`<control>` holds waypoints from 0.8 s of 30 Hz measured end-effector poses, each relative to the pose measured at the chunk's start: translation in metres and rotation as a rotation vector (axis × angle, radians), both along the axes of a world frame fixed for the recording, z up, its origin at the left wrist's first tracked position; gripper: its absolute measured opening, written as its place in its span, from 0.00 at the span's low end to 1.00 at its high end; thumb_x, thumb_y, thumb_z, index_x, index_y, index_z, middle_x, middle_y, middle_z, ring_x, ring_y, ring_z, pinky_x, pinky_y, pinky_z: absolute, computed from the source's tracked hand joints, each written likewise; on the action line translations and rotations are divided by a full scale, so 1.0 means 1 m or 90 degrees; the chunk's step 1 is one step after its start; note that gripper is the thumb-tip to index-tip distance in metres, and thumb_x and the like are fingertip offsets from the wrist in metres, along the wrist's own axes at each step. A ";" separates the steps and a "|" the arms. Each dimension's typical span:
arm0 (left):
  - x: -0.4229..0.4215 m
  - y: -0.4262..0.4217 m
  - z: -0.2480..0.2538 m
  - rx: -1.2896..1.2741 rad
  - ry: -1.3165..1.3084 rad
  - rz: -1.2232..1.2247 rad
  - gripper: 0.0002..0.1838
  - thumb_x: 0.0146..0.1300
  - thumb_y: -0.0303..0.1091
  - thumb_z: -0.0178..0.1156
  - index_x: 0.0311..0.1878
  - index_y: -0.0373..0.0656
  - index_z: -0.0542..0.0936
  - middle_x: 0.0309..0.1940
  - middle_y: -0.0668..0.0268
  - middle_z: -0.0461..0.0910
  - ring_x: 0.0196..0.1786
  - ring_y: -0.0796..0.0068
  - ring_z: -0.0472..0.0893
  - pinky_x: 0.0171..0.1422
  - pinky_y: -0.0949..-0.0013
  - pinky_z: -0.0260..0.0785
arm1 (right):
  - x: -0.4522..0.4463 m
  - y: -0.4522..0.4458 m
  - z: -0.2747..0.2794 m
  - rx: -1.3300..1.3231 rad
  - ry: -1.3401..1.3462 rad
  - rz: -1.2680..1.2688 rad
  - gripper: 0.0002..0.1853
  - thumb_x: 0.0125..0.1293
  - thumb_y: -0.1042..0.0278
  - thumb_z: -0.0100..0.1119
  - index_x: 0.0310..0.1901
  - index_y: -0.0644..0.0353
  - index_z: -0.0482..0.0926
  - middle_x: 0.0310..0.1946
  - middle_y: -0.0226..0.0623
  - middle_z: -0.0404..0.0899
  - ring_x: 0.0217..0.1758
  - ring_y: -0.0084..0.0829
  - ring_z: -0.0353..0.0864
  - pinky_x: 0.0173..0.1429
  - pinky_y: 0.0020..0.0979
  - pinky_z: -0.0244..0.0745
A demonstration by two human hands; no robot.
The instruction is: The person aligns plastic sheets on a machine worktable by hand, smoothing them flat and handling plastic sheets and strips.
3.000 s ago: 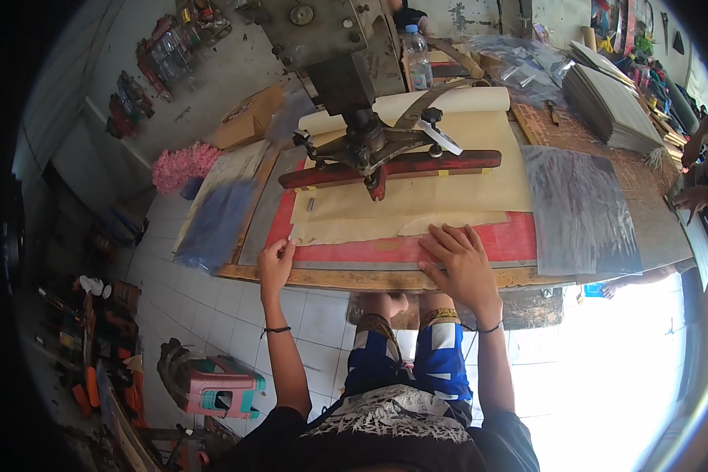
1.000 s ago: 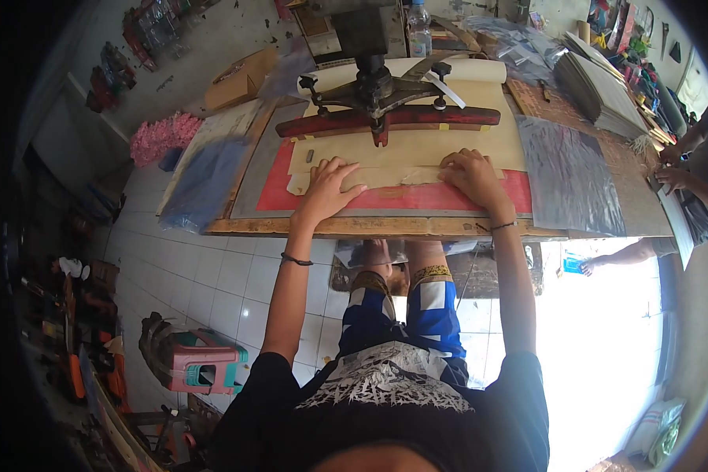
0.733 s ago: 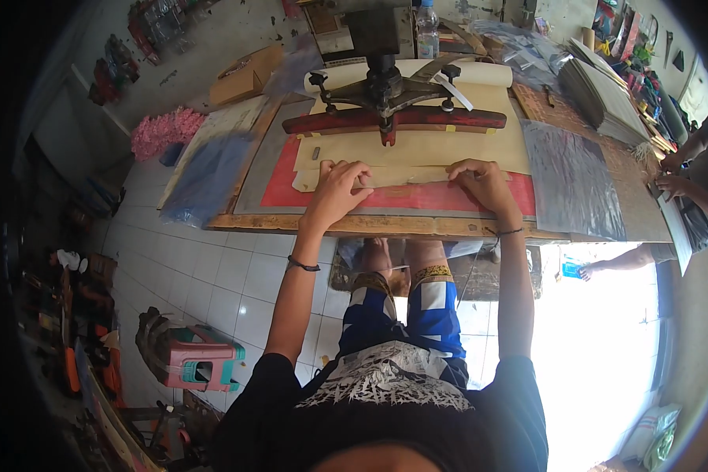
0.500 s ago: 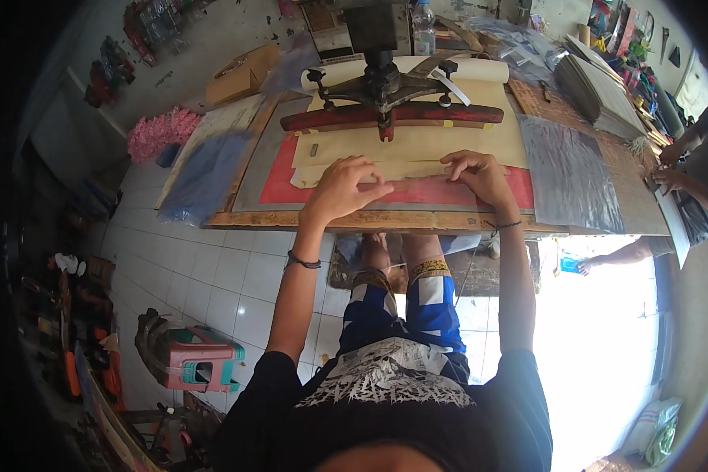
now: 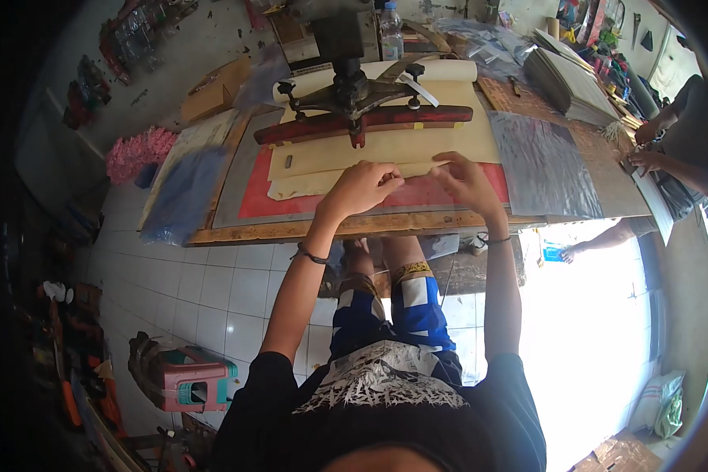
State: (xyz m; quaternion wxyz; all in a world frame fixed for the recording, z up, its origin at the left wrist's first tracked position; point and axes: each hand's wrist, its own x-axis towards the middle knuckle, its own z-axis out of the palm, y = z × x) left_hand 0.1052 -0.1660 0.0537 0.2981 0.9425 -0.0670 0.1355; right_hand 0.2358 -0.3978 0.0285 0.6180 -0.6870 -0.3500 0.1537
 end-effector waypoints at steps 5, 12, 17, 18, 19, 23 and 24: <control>0.009 -0.015 0.001 -0.037 -0.047 0.010 0.13 0.73 0.42 0.62 0.45 0.42 0.88 0.33 0.56 0.89 0.35 0.56 0.88 0.42 0.56 0.78 | -0.018 0.022 -0.001 -0.004 -0.089 0.024 0.12 0.76 0.64 0.66 0.46 0.66 0.84 0.36 0.31 0.87 0.35 0.19 0.83 0.41 0.25 0.80; -0.014 -0.011 -0.001 -0.049 -0.047 0.008 0.15 0.77 0.42 0.59 0.45 0.41 0.88 0.30 0.61 0.88 0.30 0.64 0.86 0.38 0.60 0.75 | -0.030 0.016 0.005 -0.031 -0.147 -0.071 0.13 0.76 0.62 0.66 0.42 0.66 0.87 0.29 0.30 0.86 0.30 0.17 0.81 0.35 0.23 0.77; -0.061 0.043 0.000 -0.017 -0.048 0.124 0.15 0.76 0.44 0.60 0.45 0.43 0.88 0.28 0.61 0.87 0.28 0.65 0.84 0.37 0.61 0.73 | 0.000 -0.003 0.016 -0.056 -0.123 -0.193 0.17 0.75 0.55 0.67 0.43 0.64 0.88 0.28 0.30 0.87 0.29 0.16 0.80 0.33 0.23 0.74; -0.073 0.054 0.003 -0.035 -0.014 0.151 0.15 0.76 0.44 0.61 0.45 0.43 0.88 0.29 0.61 0.87 0.29 0.64 0.84 0.37 0.60 0.74 | 0.003 0.001 0.017 -0.065 -0.135 -0.185 0.17 0.75 0.55 0.67 0.43 0.64 0.89 0.28 0.30 0.87 0.29 0.16 0.80 0.32 0.23 0.74; -0.077 0.064 0.006 -0.019 0.001 0.162 0.15 0.76 0.44 0.61 0.45 0.43 0.88 0.29 0.60 0.87 0.29 0.63 0.84 0.38 0.60 0.74 | 0.008 0.007 0.018 -0.076 -0.147 -0.176 0.17 0.75 0.55 0.67 0.43 0.64 0.89 0.28 0.29 0.87 0.29 0.16 0.80 0.32 0.23 0.73; -0.057 0.111 0.012 0.053 0.044 0.241 0.15 0.75 0.44 0.61 0.45 0.42 0.88 0.29 0.58 0.86 0.30 0.59 0.84 0.40 0.58 0.75 | 0.028 0.046 0.011 -0.192 -0.201 -0.157 0.20 0.75 0.52 0.66 0.44 0.66 0.89 0.31 0.36 0.90 0.29 0.20 0.83 0.34 0.28 0.76; -0.053 0.121 0.003 0.075 0.044 0.270 0.15 0.75 0.44 0.61 0.44 0.42 0.88 0.29 0.57 0.86 0.31 0.58 0.84 0.40 0.58 0.76 | 0.029 0.056 0.008 -0.222 -0.226 -0.159 0.21 0.75 0.51 0.65 0.44 0.66 0.89 0.32 0.38 0.91 0.29 0.21 0.84 0.34 0.29 0.77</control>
